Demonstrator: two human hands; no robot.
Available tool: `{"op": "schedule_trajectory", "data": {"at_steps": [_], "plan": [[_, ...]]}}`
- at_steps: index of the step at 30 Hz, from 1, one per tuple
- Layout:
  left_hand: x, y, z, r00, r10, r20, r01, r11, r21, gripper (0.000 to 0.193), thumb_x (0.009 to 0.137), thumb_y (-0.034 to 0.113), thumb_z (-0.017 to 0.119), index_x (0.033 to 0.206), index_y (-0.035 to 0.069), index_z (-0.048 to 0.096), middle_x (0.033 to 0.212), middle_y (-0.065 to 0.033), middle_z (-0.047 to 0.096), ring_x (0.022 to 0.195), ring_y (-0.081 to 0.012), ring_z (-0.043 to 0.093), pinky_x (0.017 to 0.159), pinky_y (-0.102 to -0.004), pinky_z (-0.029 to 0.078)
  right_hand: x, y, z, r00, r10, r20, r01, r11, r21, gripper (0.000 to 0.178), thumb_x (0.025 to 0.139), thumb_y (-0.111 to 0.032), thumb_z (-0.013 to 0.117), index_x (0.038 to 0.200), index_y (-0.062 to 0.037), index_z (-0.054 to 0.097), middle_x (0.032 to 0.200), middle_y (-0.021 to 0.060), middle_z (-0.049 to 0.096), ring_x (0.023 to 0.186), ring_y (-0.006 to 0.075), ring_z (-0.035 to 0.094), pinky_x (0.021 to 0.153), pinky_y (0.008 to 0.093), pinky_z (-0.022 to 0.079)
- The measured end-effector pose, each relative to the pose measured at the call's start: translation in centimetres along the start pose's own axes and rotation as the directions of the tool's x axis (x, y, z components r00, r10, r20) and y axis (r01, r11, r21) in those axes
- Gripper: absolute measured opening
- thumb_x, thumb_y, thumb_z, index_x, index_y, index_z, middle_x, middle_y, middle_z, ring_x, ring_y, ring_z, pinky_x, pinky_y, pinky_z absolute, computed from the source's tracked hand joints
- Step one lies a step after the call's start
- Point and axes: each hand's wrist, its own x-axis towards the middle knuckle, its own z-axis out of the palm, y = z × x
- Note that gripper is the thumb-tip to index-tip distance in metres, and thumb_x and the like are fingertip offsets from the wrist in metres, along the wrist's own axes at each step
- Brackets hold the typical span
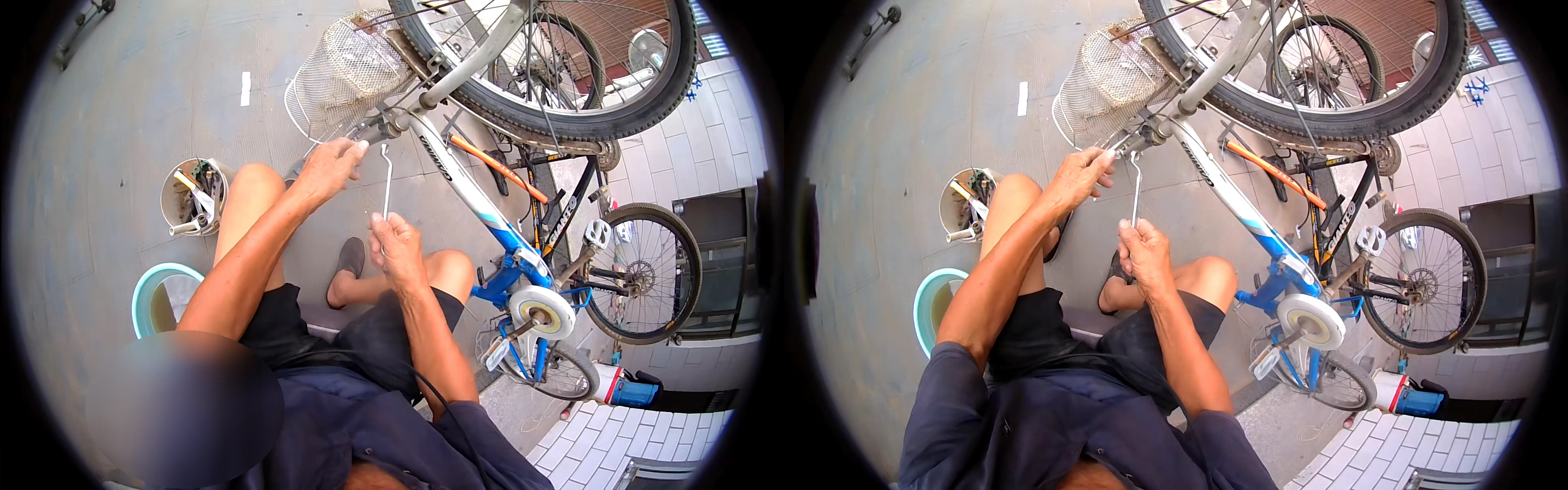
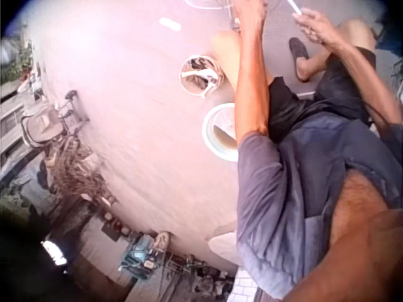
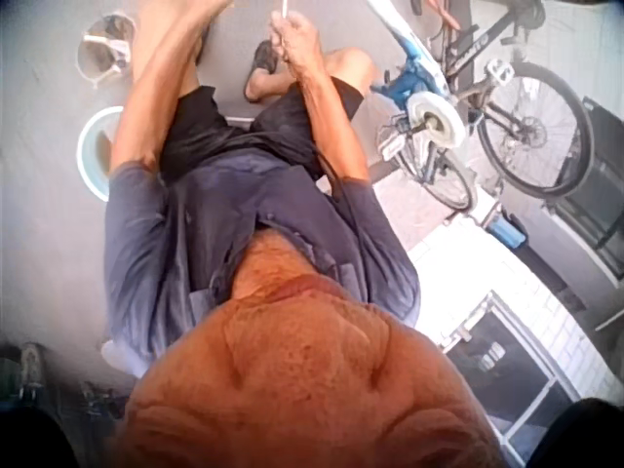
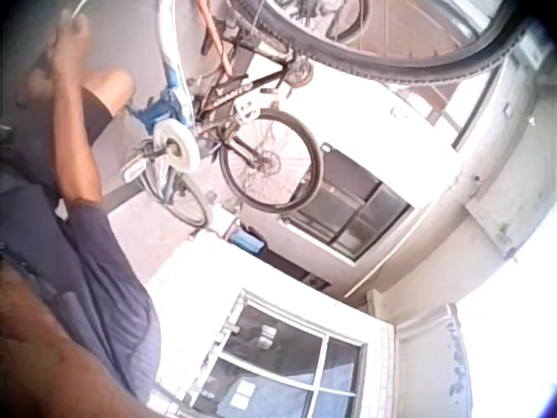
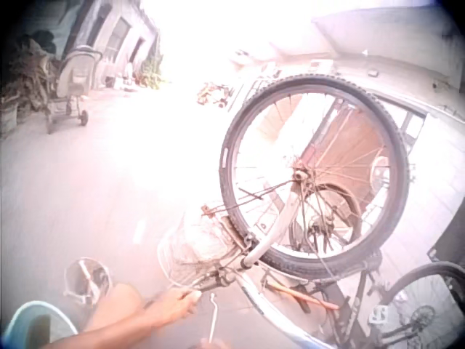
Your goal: The person works on the rear axle of an overturned bicycle by hand and using a wrench.
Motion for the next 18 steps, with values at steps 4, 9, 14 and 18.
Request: {"op": "schedule_trajectory", "data": {"at_steps": [4, 9, 14, 18], "plan": [[-3.5, 1.1, 1.2, 0.954, 0.007, 0.300, 0.151, 0.853, -0.499, 0.049, 0.098, 0.044, 0.053, 0.116, -0.001, 0.060, 0.100, -0.0113, 0.067, 0.088, -0.0211, 0.068, 0.072, -0.0305, 0.055, -3.0, -0.6, 0.8, 0.995, -0.071, 0.069, 0.070, 0.997, 0.021, 0.030, 0.099, -0.033, 0.059, 0.096, -0.0031, 0.061, 0.060, 0.0018, 0.054, 0.046, 0.0067, 0.046, 0.043, 0.0197, 0.034], [-3.9, 1.0, 2.2, 0.929, 0.142, 0.341, 0.158, 0.682, -0.714, 0.029, 0.097, 0.029, 0.060, 0.110, 0.003, 0.062, 0.098, -0.0090, 0.068, 0.088, -0.0205, 0.069, 0.072, -0.0293, 0.056, -4.3, -0.5, 0.1, 0.986, -0.007, 0.169, -0.015, 0.992, 0.125, 0.035, 0.101, -0.033, 0.055, 0.112, -0.0002, 0.062, 0.064, 0.0039, 0.058, 0.050, 0.0083, 0.050, 0.045, 0.0205, 0.039], [-3.6, 0.1, 3.3, 0.961, 0.122, 0.247, 0.103, 0.671, -0.734, 0.024, 0.094, 0.018, 0.064, 0.112, 0.002, 0.062, 0.097, -0.0092, 0.069, 0.086, -0.0215, 0.070, 0.075, -0.0298, 0.057, -4.8, -0.6, -0.6, 0.988, -0.017, 0.153, -0.002, 0.993, 0.122, 0.038, 0.102, -0.032, 0.052, 0.120, 0.0007, 0.059, 0.071, 0.0064, 0.063, 0.055, 0.0095, 0.056, 0.048, 0.0207, 0.044], [-3.7, 0.8, 4.5, 0.949, 0.157, 0.274, 0.131, 0.594, -0.794, 0.029, 0.094, 0.016, 0.063, 0.117, 0.000, 0.061, 0.101, -0.0111, 0.069, 0.088, -0.0223, 0.070, 0.077, -0.0303, 0.058, -4.7, -1.1, -2.2, 0.983, -0.030, 0.181, -0.004, 0.982, 0.187, 0.039, 0.102, -0.031, 0.050, 0.123, 0.0006, 0.056, 0.077, 0.0091, 0.065, 0.057, 0.0101, 0.059, 0.049, 0.0219, 0.047]]}}
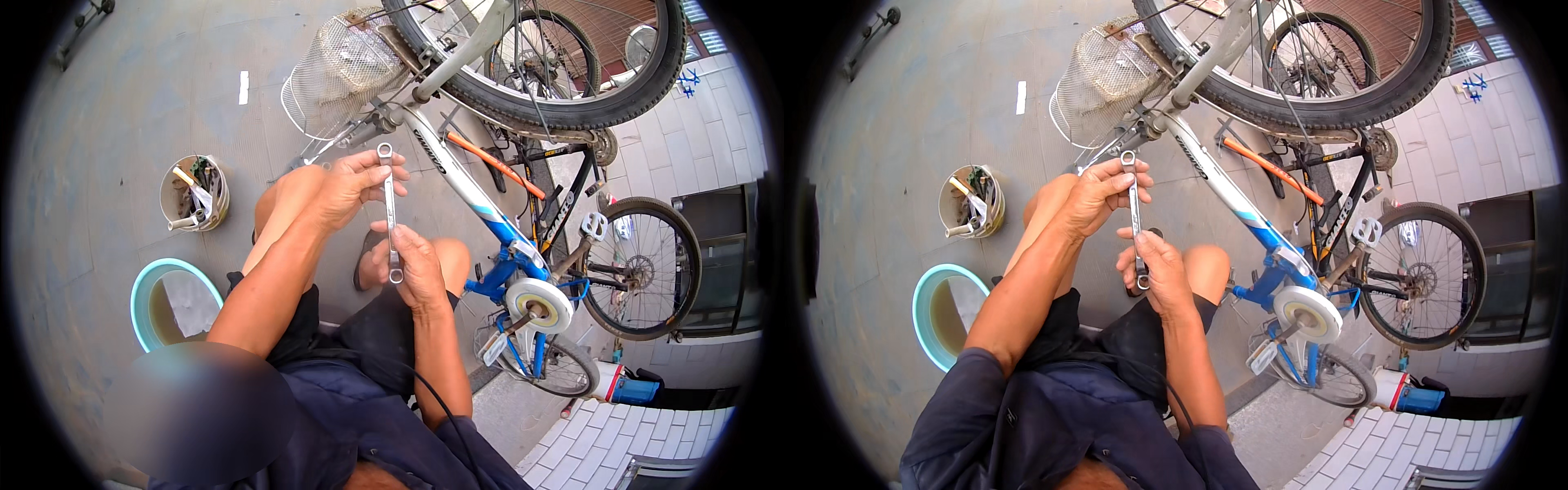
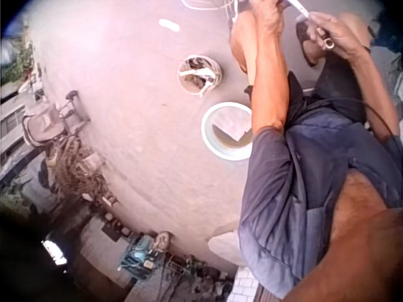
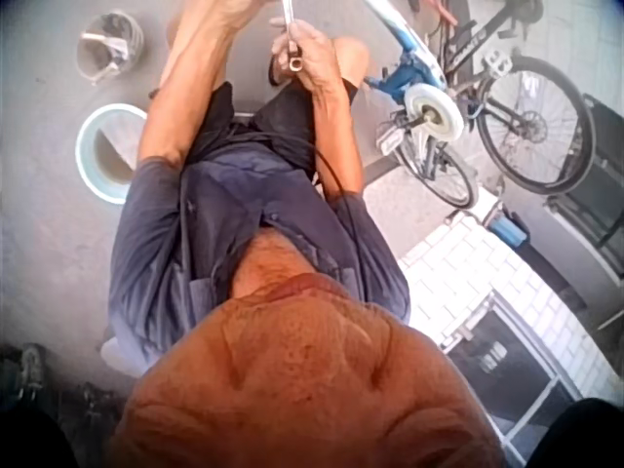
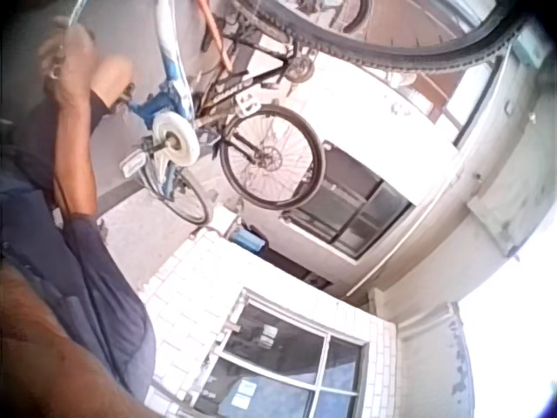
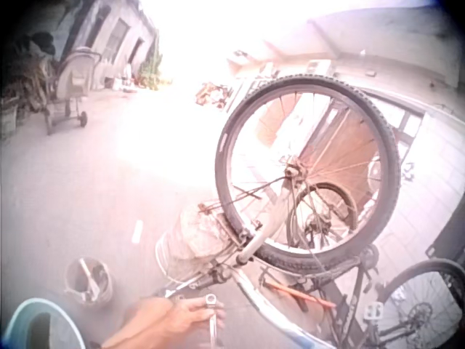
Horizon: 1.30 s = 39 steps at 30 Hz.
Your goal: The person works on the rear axle of an overturned bicycle by hand and using a wrench.
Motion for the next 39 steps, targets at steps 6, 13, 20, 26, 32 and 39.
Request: {"op": "schedule_trajectory", "data": {"at_steps": [6, 13, 20, 26, 32, 39], "plan": [[0.8, -0.5, -0.3, 0.993, -0.061, 0.102, 0.067, 0.996, -0.061, 0.030, 0.095, 0.018, 0.061, 0.120, 0.001, 0.060, 0.103, -0.0120, 0.068, 0.088, -0.0225, 0.070, 0.079, -0.0329, 0.057, 0.7, 0.9, -0.3, 0.987, 0.074, 0.146, -0.123, 0.923, 0.365, 0.039, 0.103, -0.031, 0.047, 0.125, 0.0005, 0.054, 0.077, 0.0118, 0.065, 0.052, 0.0156, 0.057, 0.045, 0.0280, 0.046], [0.4, -0.2, -0.7, 0.999, -0.039, -0.037, 0.039, 0.999, 0.008, 0.029, 0.097, 0.025, 0.060, 0.115, 0.002, 0.062, 0.095, -0.0093, 0.069, 0.083, -0.0190, 0.070, 0.070, -0.0290, 0.055, 2.0, -1.9, -0.4, 0.994, -0.052, -0.100, 0.055, 0.998, 0.029, 0.023, 0.099, -0.024, 0.057, 0.108, -0.0027, 0.062, 0.071, 0.0044, 0.062, 0.051, 0.0101, 0.054, 0.045, 0.0227, 0.041], [0.8, 0.1, -1.0, 0.982, -0.015, -0.189, 0.021, 0.999, 0.029, 0.026, 0.096, 0.026, 0.060, 0.109, 0.002, 0.063, 0.088, -0.0064, 0.069, 0.077, -0.0157, 0.069, 0.063, -0.0248, 0.053, 1.7, -15.7, -0.7, 0.820, -0.546, -0.173, 0.144, 0.490, -0.860, 0.020, 0.098, -0.017, 0.058, 0.098, 0.0001, 0.068, 0.066, -0.0004, 0.059, 0.054, 0.0054, 0.053, 0.048, 0.0214, 0.041], [0.8, 0.3, -1.5, 0.974, -0.017, -0.227, 0.021, 1.000, 0.013, 0.025, 0.096, 0.026, 0.060, 0.106, 0.003, 0.064, 0.085, -0.0053, 0.068, 0.074, -0.0147, 0.068, 0.061, -0.0246, 0.053, 2.5, -25.0, 0.3, 0.739, -0.674, 0.012, 0.158, 0.155, -0.975, 0.019, 0.096, -0.017, 0.061, 0.100, -0.0008, 0.070, 0.061, 0.0005, 0.059, 0.052, 0.0055, 0.051, 0.050, 0.0235, 0.041], [1.4, -1.2, -1.5, 0.972, -0.061, -0.228, 0.067, 0.998, 0.019, 0.025, 0.094, 0.026, 0.062, 0.105, 0.004, 0.066, 0.086, -0.0058, 0.067, 0.073, -0.0157, 0.067, 0.060, -0.0252, 0.052, 3.6, -29.5, 1.4, 0.727, -0.687, 0.004, 0.079, 0.078, -0.994, 0.022, 0.095, -0.021, 0.062, 0.099, -0.0011, 0.071, 0.061, 0.0036, 0.059, 0.054, 0.0077, 0.052, 0.053, 0.0267, 0.043], [1.9, -2.1, -1.1, 0.971, -0.081, -0.227, 0.089, 0.996, 0.025, 0.025, 0.094, 0.027, 0.062, 0.104, 0.004, 0.065, 0.085, -0.0061, 0.067, 0.072, -0.0154, 0.067, 0.060, -0.0251, 0.051, 4.7, -31.9, 1.5, 0.732, -0.676, 0.079, 0.026, -0.088, -0.996, 0.022, 0.093, -0.019, 0.061, 0.097, -0.0002, 0.071, 0.063, 0.0052, 0.061, 0.058, 0.0106, 0.054, 0.057, 0.0290, 0.044]]}}
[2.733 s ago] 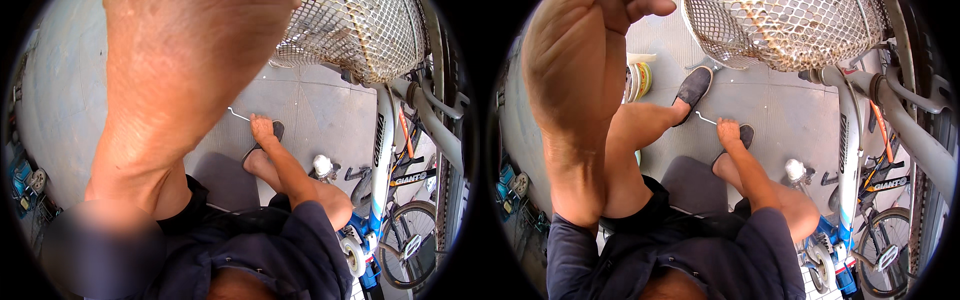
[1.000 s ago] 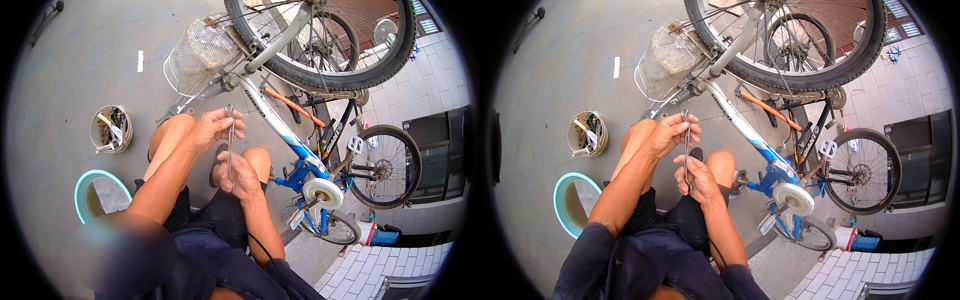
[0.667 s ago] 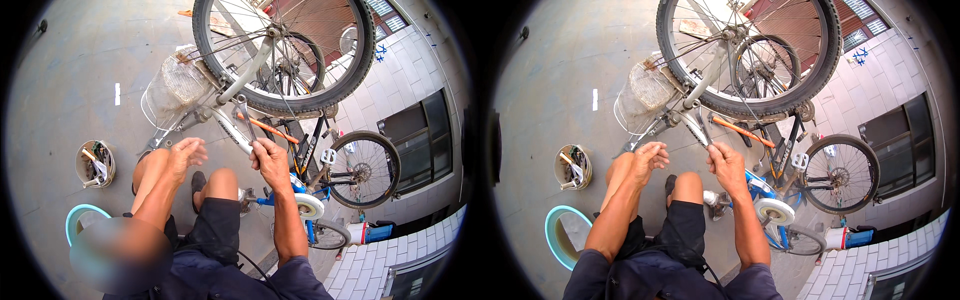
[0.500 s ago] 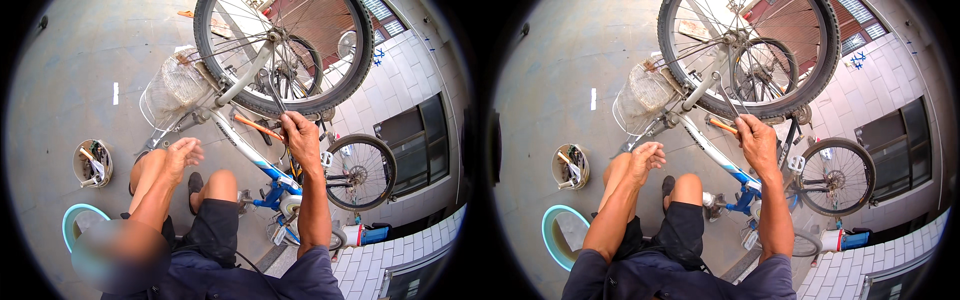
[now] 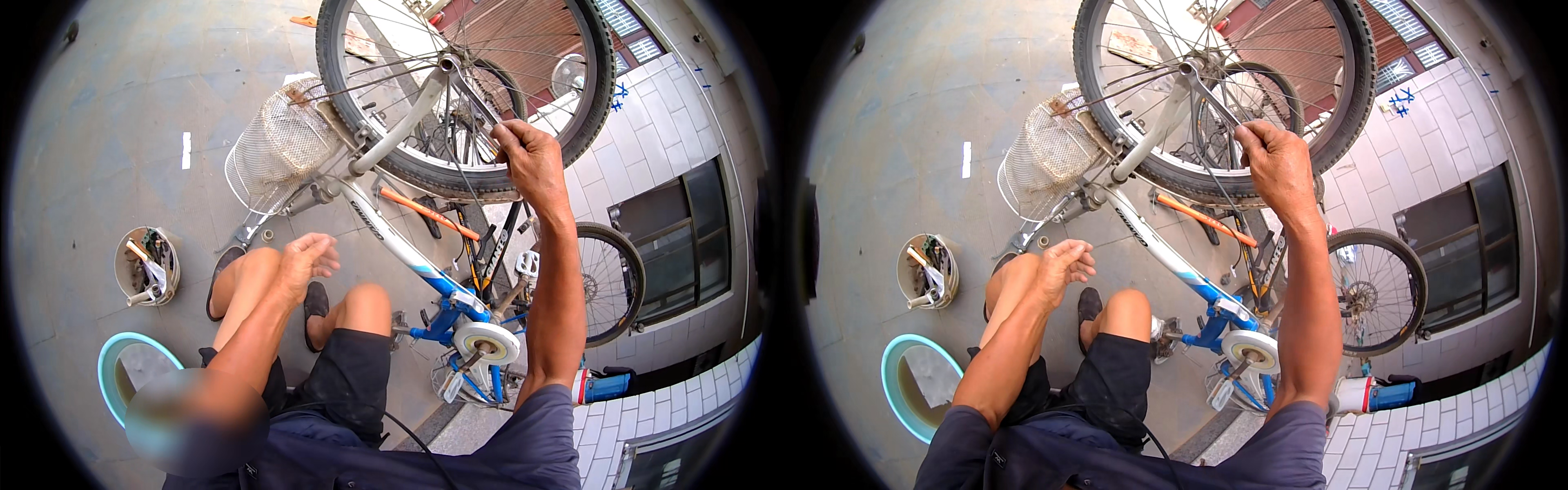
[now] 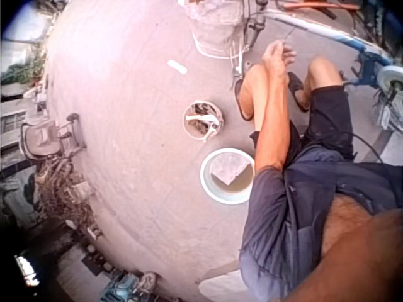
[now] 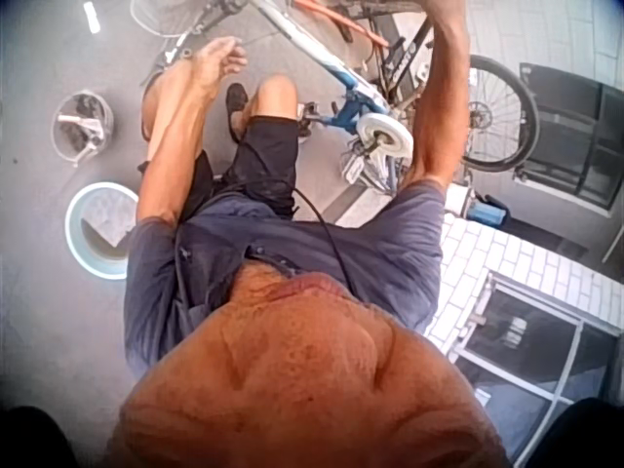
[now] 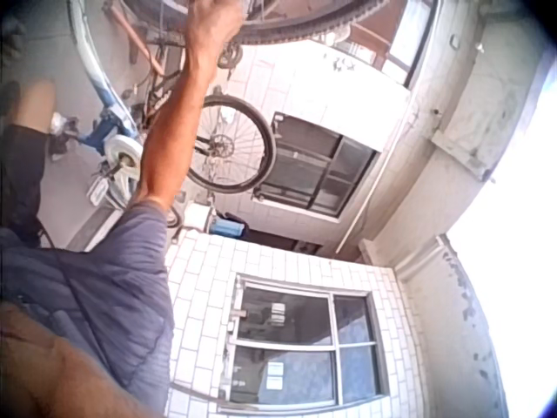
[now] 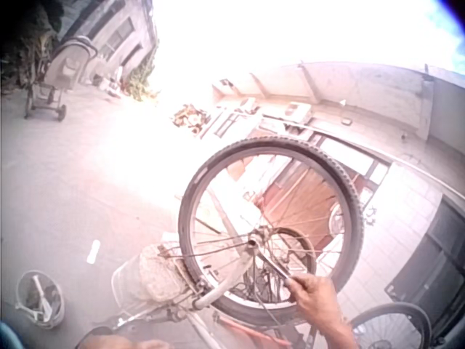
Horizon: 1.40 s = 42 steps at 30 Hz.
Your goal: The person works on the rear axle of an overturned bicycle by hand and using a wrench.
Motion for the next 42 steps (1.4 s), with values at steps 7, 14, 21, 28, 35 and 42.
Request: {"op": "schedule_trajectory", "data": {"at_steps": [7, 14, 21, 28, 35, 42], "plan": [[0.2, -0.2, 0.4, 1.000, -0.012, 0.001, 0.012, 1.000, 0.003, 0.024, 0.094, 0.027, 0.062, 0.103, 0.004, 0.065, 0.083, -0.0054, 0.067, 0.071, -0.0146, 0.067, 0.060, -0.0253, 0.051, 1.4, -1.9, -3.1, 0.999, 0.044, 0.002, -0.044, 0.995, -0.090, 0.024, 0.092, -0.022, 0.065, 0.095, 0.0002, 0.074, 0.060, 0.0036, 0.059, 0.055, 0.0081, 0.052, 0.054, 0.0278, 0.042], [0.5, -0.5, 0.4, 1.000, -0.018, 0.011, 0.018, 1.000, 0.004, 0.025, 0.094, 0.028, 0.062, 0.102, 0.005, 0.065, 0.082, -0.0048, 0.067, 0.071, -0.0146, 0.067, 0.060, -0.0248, 0.051, 3.0, -2.5, -4.4, 0.995, -0.097, 0.000, 0.092, 0.941, -0.324, 0.027, 0.091, -0.026, 0.066, 0.092, -0.0005, 0.075, 0.058, 0.0053, 0.059, 0.052, 0.0120, 0.053, 0.053, 0.0316, 0.043], [0.4, -0.2, 0.4, 0.998, 0.028, 0.049, -0.033, 0.994, 0.101, 0.032, 0.095, 0.032, 0.061, 0.108, 0.003, 0.064, 0.086, -0.0057, 0.067, 0.073, -0.0143, 0.066, 0.061, -0.0244, 0.052, -1.0, -1.4, -0.1, 0.966, 0.126, 0.224, -0.190, 0.938, 0.291, 0.026, 0.095, -0.024, 0.063, 0.086, -0.0006, 0.068, 0.065, -0.0007, 0.059, 0.056, 0.0063, 0.048, 0.051, 0.0233, 0.039], [-1.4, -0.4, 2.0, 0.971, 0.129, 0.200, -0.167, 0.968, 0.186, 0.046, 0.098, 0.041, 0.057, 0.115, -0.001, 0.063, 0.087, -0.0061, 0.065, 0.080, -0.0137, 0.063, 0.068, -0.0254, 0.051, -16.3, 0.7, 20.1, 0.861, 0.201, 0.466, -0.491, 0.564, 0.664, 0.020, 0.098, -0.018, 0.057, 0.100, -0.0003, 0.066, 0.077, 0.0022, 0.065, 0.064, 0.0078, 0.056, 0.059, 0.0240, 0.047], [-0.9, -2.5, -0.4, 0.935, 0.311, 0.168, -0.340, 0.662, 0.668, 0.023, 0.096, 0.023, 0.056, 0.089, 0.002, 0.061, 0.076, -0.0130, 0.066, 0.066, -0.0246, 0.061, 0.058, -0.0369, 0.048, -21.2, -2.2, 22.1, 0.995, -0.068, 0.069, 0.063, 0.996, 0.069, 0.017, 0.087, -0.013, 0.065, 0.101, -0.0039, 0.069, 0.080, 0.0173, 0.065, 0.076, 0.0318, 0.065, 0.073, 0.0379, 0.053], [-2.8, -3.1, 1.7, 0.794, 0.277, 0.541, -0.588, 0.122, 0.800, 0.007, 0.083, 0.009, 0.057, 0.079, 0.009, 0.063, 0.079, -0.0165, 0.064, 0.072, -0.0400, 0.061, 0.059, -0.0479, 0.048, -18.0, -0.6, 16.5, 0.900, -0.357, 0.251, 0.399, 0.907, -0.138, 0.027, 0.090, -0.029, 0.063, 0.093, -0.0030, 0.069, 0.077, 0.0145, 0.068, 0.076, 0.0377, 0.065, 0.068, 0.0496, 0.050]]}}
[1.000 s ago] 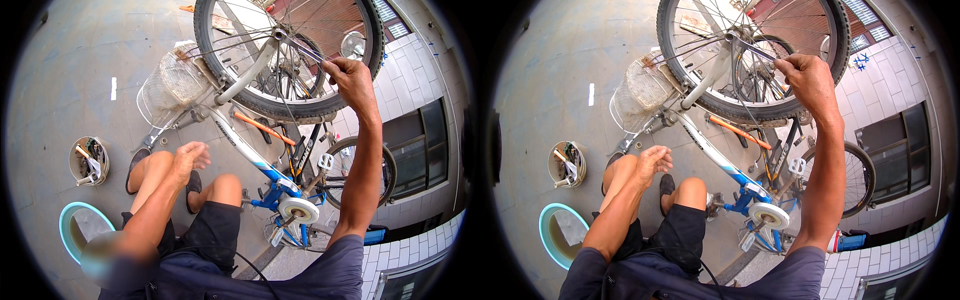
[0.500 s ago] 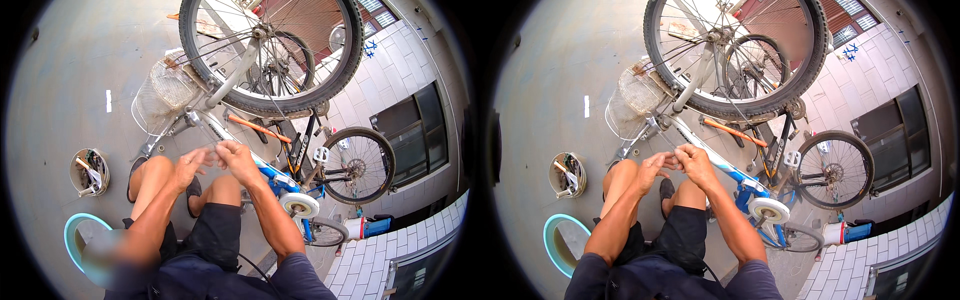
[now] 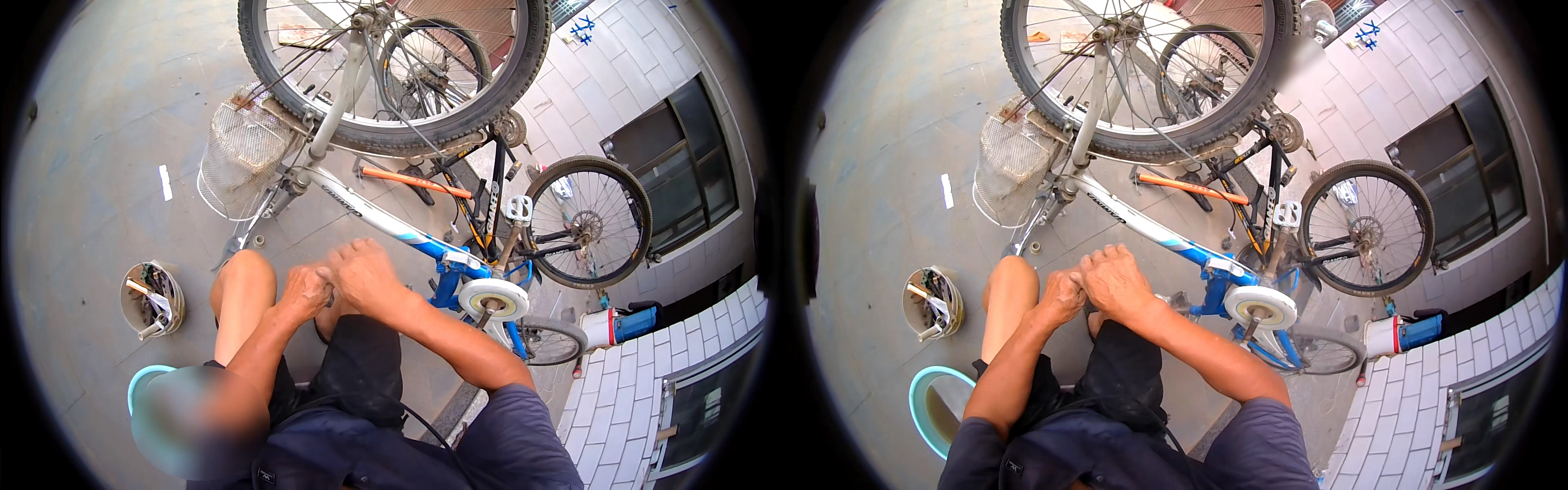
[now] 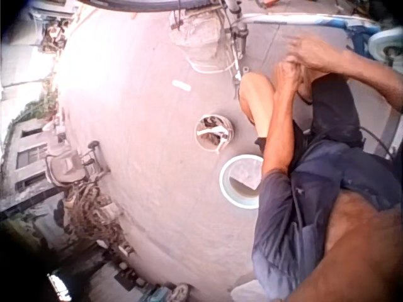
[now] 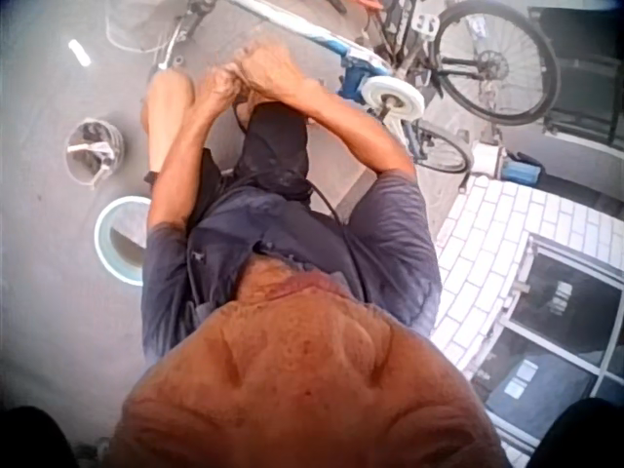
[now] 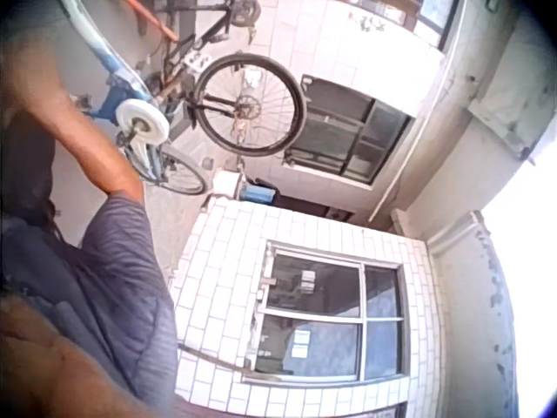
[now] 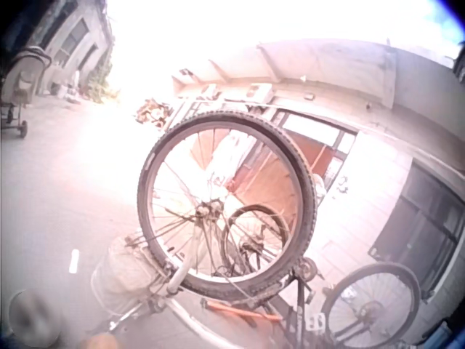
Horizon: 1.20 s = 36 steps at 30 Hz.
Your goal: The person works on the rear axle of an overturned bicycle by hand and using a wrench.
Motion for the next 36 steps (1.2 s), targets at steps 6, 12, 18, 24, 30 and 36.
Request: {"op": "schedule_trajectory", "data": {"at_steps": [6, 12, 18, 24, 30, 36], "plan": [[0.0, 0.5, 0.5, 0.991, 0.108, -0.078, -0.096, 0.986, 0.136, 0.011, 0.078, 0.008, 0.069, 0.082, 0.004, 0.059, 0.074, -0.0103, 0.058, 0.072, -0.0341, 0.059, 0.062, -0.0428, 0.047, -1.3, 2.7, -1.3, 0.879, 0.211, 0.427, -0.303, 0.939, 0.160, 0.047, 0.091, -0.045, 0.060, 0.078, -0.0003, 0.067, 0.072, 0.0223, 0.063, 0.073, 0.0426, 0.062, 0.065, 0.0486, 0.047], [1.2, 0.1, -2.8, 0.974, -0.007, -0.225, 0.011, 1.000, 0.020, 0.023, 0.081, 0.014, 0.075, 0.099, 0.003, 0.065, 0.078, -0.0096, 0.059, 0.074, -0.0249, 0.061, 0.067, -0.0367, 0.048, -2.8, 5.0, -3.5, 0.766, 0.384, 0.516, -0.571, 0.775, 0.272, 0.048, 0.087, -0.043, 0.067, 0.075, 0.0025, 0.062, 0.063, 0.0228, 0.055, 0.061, 0.0391, 0.054, 0.060, 0.0462, 0.042], [1.1, 0.4, -3.5, 0.925, -0.375, 0.069, 0.346, 0.752, -0.561, 0.018, 0.086, 0.010, 0.068, 0.101, 0.001, 0.065, 0.084, -0.0088, 0.062, 0.077, -0.0168, 0.062, 0.068, -0.0319, 0.050, -3.4, 4.8, -2.6, 0.839, 0.180, 0.514, -0.399, 0.845, 0.356, 0.037, 0.097, -0.035, 0.057, 0.088, -0.0002, 0.062, 0.059, 0.0141, 0.054, 0.061, 0.0261, 0.058, 0.062, 0.0433, 0.044], [1.0, -0.7, -3.5, 0.972, -0.233, -0.028, 0.150, 0.709, -0.690, 0.023, 0.087, 0.003, 0.068, 0.109, 0.003, 0.065, 0.100, -0.0039, 0.062, 0.078, -0.0102, 0.063, 0.068, -0.0243, 0.052, -1.8, 4.7, -3.4, 0.532, 0.084, 0.842, -0.808, 0.347, 0.476, 0.036, 0.101, -0.036, 0.050, 0.095, -0.0046, 0.067, 0.062, 0.0003, 0.054, 0.059, 0.0104, 0.049, 0.056, 0.0279, 0.042], [1.4, -0.7, -3.5, 0.893, -0.432, -0.127, 0.277, 0.749, -0.603, 0.036, 0.088, 0.007, 0.068, 0.122, 0.004, 0.060, 0.099, -0.0040, 0.062, 0.079, -0.0100, 0.062, 0.069, -0.0255, 0.052, -0.3, 6.7, -5.7, 0.749, 0.308, 0.586, -0.648, 0.522, 0.554, 0.022, 0.094, -0.025, 0.065, 0.086, -0.0044, 0.067, 0.064, -0.0026, 0.054, 0.056, 0.0055, 0.045, 0.051, 0.0229, 0.037], [1.7, -2.3, -4.0, 0.841, -0.541, -0.013, 0.388, 0.620, -0.682, 0.025, 0.093, 0.016, 0.063, 0.114, 0.001, 0.063, 0.088, -0.0027, 0.065, 0.075, -0.0103, 0.063, 0.062, -0.0244, 0.050, 4.1, 7.3, -11.6, 0.868, 0.446, 0.219, -0.494, 0.724, 0.482, 0.026, 0.095, -0.024, 0.064, 0.086, 0.0011, 0.067, 0.063, 0.0003, 0.055, 0.061, 0.0075, 0.048, 0.056, 0.0255, 0.039]]}}
